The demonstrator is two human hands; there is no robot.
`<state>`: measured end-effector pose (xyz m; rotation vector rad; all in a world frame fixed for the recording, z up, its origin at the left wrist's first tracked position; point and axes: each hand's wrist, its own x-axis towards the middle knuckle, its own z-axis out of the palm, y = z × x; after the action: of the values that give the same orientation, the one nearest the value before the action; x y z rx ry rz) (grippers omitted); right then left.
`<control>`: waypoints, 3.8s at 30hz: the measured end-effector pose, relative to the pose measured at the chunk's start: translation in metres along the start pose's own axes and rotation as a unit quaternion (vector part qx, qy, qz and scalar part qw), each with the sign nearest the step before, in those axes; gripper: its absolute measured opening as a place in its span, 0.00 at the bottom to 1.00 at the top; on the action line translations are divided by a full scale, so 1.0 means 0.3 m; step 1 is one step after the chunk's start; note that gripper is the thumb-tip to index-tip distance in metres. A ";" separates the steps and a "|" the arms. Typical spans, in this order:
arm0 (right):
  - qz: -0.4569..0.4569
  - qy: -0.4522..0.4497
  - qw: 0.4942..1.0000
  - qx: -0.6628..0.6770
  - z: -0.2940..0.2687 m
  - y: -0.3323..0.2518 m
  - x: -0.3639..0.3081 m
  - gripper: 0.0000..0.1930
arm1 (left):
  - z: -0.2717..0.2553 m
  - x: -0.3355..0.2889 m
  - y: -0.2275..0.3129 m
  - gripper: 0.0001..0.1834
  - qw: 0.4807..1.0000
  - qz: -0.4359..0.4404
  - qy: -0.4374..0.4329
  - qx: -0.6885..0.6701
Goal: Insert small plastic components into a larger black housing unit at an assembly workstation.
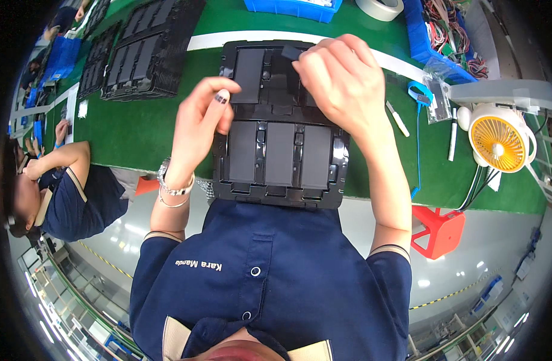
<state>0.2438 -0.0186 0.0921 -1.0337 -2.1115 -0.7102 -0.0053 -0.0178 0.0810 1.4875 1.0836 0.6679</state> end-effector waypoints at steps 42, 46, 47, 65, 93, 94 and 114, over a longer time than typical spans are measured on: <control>0.405 -0.041 0.814 0.414 -0.143 -0.331 -0.016 0.05 | 0.167 -0.125 0.063 0.23 0.977 0.070 -0.007 -0.200; 0.359 -0.041 0.842 0.400 -0.132 -0.321 -0.023 0.05 | 0.161 -0.123 0.042 0.23 0.986 0.105 0.004 -0.126; 0.359 -0.044 0.840 0.405 -0.132 -0.320 -0.024 0.05 | 0.160 -0.122 0.038 0.23 0.987 0.121 0.010 -0.102; 0.499 -0.034 0.551 0.668 -0.130 -0.316 -0.041 0.07 | 0.191 -0.137 0.052 0.25 0.959 0.061 -0.012 -0.276; 0.490 0.014 0.665 0.564 -0.120 -0.265 -0.035 0.19 | 0.136 -0.137 0.103 0.19 0.857 -0.143 -0.170 -0.465; 0.479 -0.013 0.699 0.530 -0.118 -0.248 -0.044 0.15 | 0.128 -0.133 0.087 0.18 0.775 -0.194 -0.239 -0.552; 0.201 -0.243 0.946 0.074 -0.114 -0.014 -0.101 0.27 | 0.033 0.025 0.001 0.21 0.978 -0.049 -0.162 -0.122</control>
<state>0.2655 -0.0590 0.0898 -1.6141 -2.1978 -0.0937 0.0064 -0.0155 0.0780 1.2690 0.7886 0.4514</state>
